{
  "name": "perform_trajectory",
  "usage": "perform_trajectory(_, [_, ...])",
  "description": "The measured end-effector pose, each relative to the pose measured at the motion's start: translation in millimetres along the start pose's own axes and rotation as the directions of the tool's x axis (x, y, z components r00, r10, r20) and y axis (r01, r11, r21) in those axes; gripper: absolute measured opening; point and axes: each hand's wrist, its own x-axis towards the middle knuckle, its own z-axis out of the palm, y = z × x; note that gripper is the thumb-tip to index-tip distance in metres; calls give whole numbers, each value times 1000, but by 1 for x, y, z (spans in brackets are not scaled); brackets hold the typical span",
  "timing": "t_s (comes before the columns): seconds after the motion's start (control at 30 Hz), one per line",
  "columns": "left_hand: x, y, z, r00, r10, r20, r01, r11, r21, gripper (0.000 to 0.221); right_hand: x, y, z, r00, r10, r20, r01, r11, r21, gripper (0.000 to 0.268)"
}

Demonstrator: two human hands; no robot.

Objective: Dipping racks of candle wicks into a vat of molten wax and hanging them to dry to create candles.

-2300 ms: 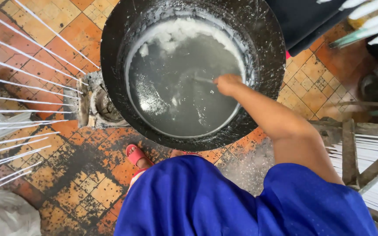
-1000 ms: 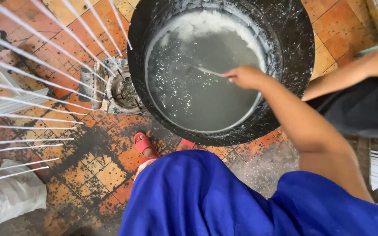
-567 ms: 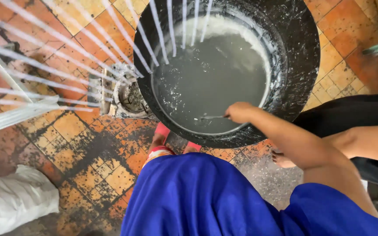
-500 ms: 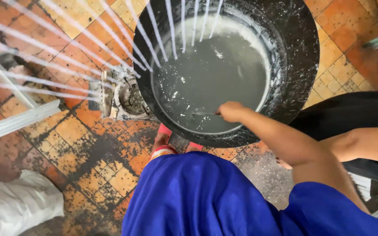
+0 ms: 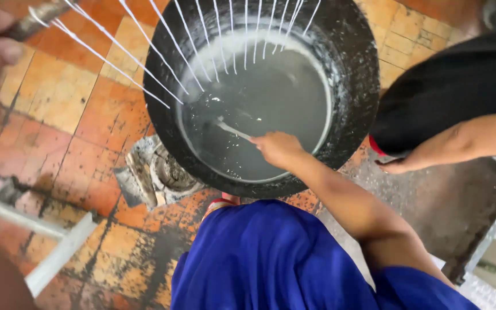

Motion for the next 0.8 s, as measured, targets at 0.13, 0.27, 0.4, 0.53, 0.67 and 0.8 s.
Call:
perform_trajectory(0.13, [42, 76, 20, 963, -184, 199, 112, 939, 325, 14, -101, 21, -10, 996, 85, 32, -82, 993, -90, 51])
perform_trajectory(0.27, [40, 62, 60, 945, 170, 279, -327, 507, 798, 11, -180, 19, -13, 964, 266, -25, -261, 958, 121, 56])
perform_trajectory(0.4, [27, 64, 119, 940, 139, 312, -336, 537, 774, 11, -211, 31, 19, 940, 318, -121, -291, 936, 196, 47])
perform_trajectory(0.53, [5, 39, 181, 917, 47, 397, -318, 686, 654, 14, -226, 35, 22, 920, 387, -63, -365, 904, 222, 50])
perform_trajectory(0.67, [-17, 10, 240, 763, -351, 543, -74, 786, 613, 28, -232, 39, 21, 906, 424, -8, -411, 883, 227, 35])
perform_trajectory(0.8, [-26, -10, 284, 658, -415, 629, 32, 849, 527, 30, -237, 42, 26, 913, 407, -20, -388, 884, 259, 35])
